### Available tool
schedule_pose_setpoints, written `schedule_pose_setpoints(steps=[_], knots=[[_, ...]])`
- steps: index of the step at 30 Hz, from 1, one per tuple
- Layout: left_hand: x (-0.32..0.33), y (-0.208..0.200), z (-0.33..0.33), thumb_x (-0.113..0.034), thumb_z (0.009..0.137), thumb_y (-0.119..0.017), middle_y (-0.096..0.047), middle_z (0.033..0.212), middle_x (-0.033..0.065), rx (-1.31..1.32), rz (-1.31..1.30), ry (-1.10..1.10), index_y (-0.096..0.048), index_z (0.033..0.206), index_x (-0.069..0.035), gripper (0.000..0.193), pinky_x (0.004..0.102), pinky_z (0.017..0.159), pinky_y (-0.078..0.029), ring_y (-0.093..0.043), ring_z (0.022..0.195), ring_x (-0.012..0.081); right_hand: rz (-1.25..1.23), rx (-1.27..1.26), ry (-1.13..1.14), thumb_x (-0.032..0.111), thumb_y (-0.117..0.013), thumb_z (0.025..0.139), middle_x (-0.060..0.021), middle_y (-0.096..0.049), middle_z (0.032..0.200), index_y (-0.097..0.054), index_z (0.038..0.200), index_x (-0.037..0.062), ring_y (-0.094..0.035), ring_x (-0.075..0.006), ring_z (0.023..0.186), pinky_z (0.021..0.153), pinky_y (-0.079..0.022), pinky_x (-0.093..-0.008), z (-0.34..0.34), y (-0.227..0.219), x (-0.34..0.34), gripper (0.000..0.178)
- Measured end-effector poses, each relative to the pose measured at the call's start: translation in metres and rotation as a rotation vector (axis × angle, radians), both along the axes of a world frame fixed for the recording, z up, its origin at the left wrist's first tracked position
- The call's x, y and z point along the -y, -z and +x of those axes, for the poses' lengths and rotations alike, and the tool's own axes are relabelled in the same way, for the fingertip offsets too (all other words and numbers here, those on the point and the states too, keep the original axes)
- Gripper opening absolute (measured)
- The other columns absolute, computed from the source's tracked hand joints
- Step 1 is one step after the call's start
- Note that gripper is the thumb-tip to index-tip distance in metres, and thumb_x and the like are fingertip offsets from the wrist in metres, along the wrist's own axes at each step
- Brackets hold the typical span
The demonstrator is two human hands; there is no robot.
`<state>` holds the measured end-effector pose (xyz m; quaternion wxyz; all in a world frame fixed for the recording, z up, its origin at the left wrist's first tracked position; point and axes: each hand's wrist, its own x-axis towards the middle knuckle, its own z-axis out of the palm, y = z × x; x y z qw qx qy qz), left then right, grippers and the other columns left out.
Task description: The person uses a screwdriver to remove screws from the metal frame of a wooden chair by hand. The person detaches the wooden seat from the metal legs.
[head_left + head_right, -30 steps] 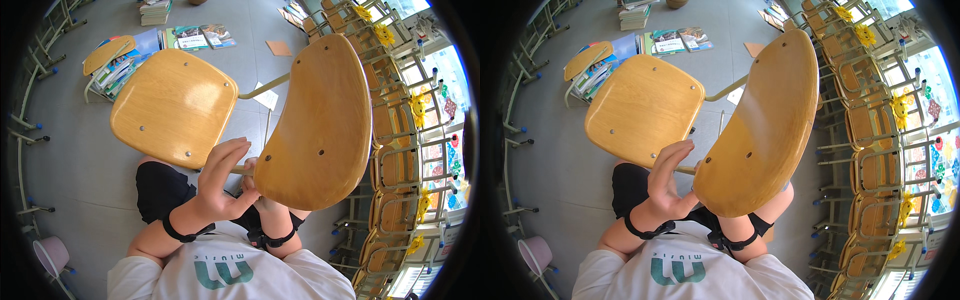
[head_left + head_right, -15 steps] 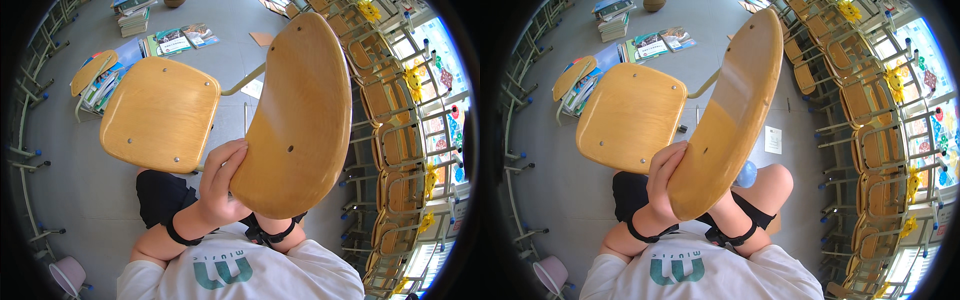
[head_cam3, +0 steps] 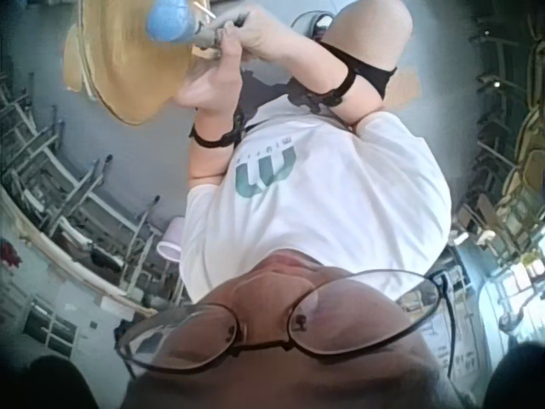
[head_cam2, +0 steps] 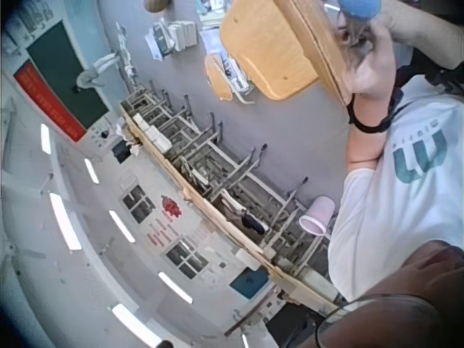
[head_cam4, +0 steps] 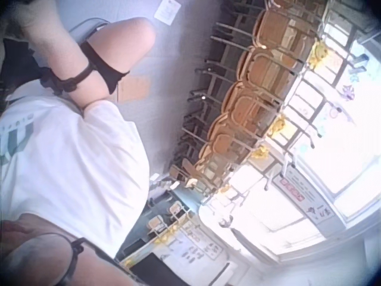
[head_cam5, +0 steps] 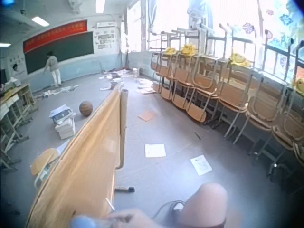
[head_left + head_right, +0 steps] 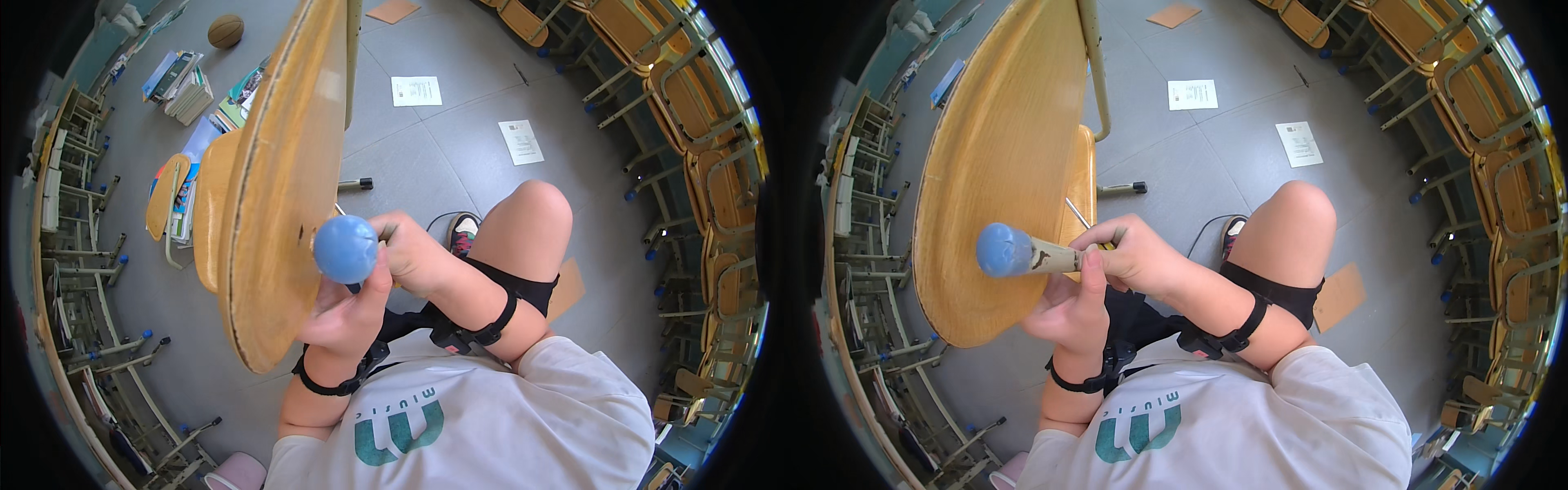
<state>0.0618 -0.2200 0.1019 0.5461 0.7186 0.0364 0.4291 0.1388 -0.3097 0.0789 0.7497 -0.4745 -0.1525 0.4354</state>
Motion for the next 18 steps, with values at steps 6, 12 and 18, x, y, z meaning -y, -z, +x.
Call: schedule_pose_setpoints(steps=[6, 12, 18], knots=[[0.011, -0.008, 0.001, 0.004, 0.08, -0.068, -0.061, 0.102, 0.015, -0.046, -0.116, -0.041, -0.054, 0.105, 0.012, 0.03, 0.0368, 0.084, -0.05, -0.061, 0.089, 0.0205, 0.064, -0.02, -0.043, 0.021, -0.072, 0.084, -0.0011, -0.061, 0.073, -0.069, 0.102, -0.0014, -0.045, -0.0051, 0.054, 0.046, -0.035, -0.0208, 0.001, -0.004, 0.004, 0.029], [-0.004, 0.003, -0.005, 0.006, 0.079, -0.069, -0.059, 0.112, 0.0193, -0.05, -0.051, -0.095, -0.053, 0.11, 0.015, 0.036, 0.0385, 0.087, -0.05, -0.061, 0.096, 0.0226, 0.013, 0.09, -0.053, 0.023, -0.073, 0.084, -0.0012, -0.058, 0.068, -0.069, 0.104, -0.0002, -0.043, -0.0063, 0.049, 0.044, -0.034, -0.0221, 0.016, 0.026, 0.011, 0.03], [-0.005, 0.002, -0.002, 0.006, 0.078, -0.069, -0.057, 0.113, 0.0208, -0.033, 0.001, -0.093, -0.047, 0.118, 0.015, 0.046, 0.0409, 0.087, -0.052, -0.061, 0.095, 0.0261, -0.005, 0.092, 0.029, 0.022, -0.07, 0.086, -0.0026, -0.058, 0.07, -0.068, 0.106, -0.0002, -0.046, -0.0083, 0.051, 0.047, -0.037, -0.0241, 0.025, 0.037, 0.008, 0.03]])
